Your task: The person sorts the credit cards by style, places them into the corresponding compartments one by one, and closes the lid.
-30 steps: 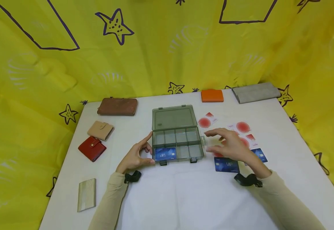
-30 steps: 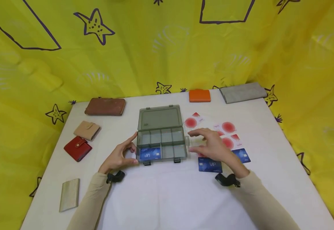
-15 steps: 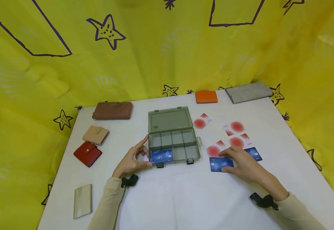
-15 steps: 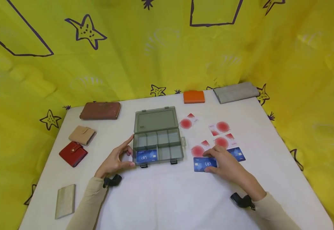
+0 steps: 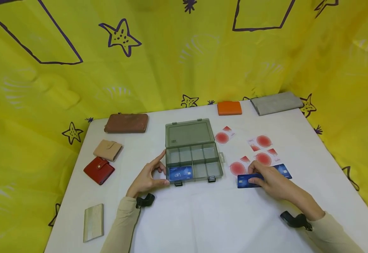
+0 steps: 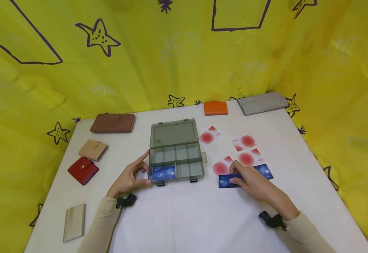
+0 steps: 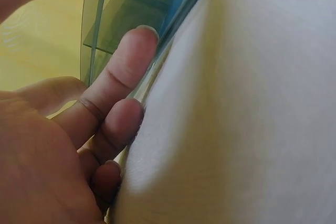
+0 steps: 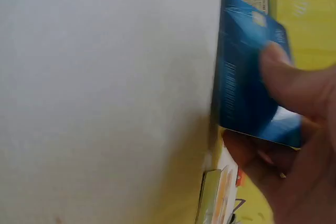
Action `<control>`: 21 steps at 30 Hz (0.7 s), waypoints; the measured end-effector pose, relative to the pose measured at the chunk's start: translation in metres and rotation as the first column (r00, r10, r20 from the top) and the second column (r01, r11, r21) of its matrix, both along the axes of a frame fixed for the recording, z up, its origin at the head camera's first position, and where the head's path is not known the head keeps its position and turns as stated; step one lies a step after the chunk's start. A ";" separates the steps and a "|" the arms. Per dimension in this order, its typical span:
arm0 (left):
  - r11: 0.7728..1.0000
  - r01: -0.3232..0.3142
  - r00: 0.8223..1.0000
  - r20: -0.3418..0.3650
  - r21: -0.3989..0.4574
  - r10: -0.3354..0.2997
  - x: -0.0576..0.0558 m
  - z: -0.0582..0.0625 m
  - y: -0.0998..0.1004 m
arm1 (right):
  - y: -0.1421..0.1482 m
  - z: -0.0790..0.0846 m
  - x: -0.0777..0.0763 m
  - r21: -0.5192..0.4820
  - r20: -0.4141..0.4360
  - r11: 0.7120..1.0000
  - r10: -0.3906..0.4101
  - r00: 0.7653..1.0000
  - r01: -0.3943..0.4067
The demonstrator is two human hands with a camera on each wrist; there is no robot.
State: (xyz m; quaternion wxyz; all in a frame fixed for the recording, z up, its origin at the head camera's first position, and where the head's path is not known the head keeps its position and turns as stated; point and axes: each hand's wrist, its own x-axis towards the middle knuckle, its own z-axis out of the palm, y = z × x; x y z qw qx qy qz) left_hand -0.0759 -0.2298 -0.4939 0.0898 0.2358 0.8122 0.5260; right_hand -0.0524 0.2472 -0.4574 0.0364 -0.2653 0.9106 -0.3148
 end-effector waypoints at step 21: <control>1.000 -0.025 0.999 -0.029 -0.009 0.024 0.000 -0.003 0.000 | -0.079 0.020 -0.054 -0.530 0.470 0.833 0.135 0.872 0.157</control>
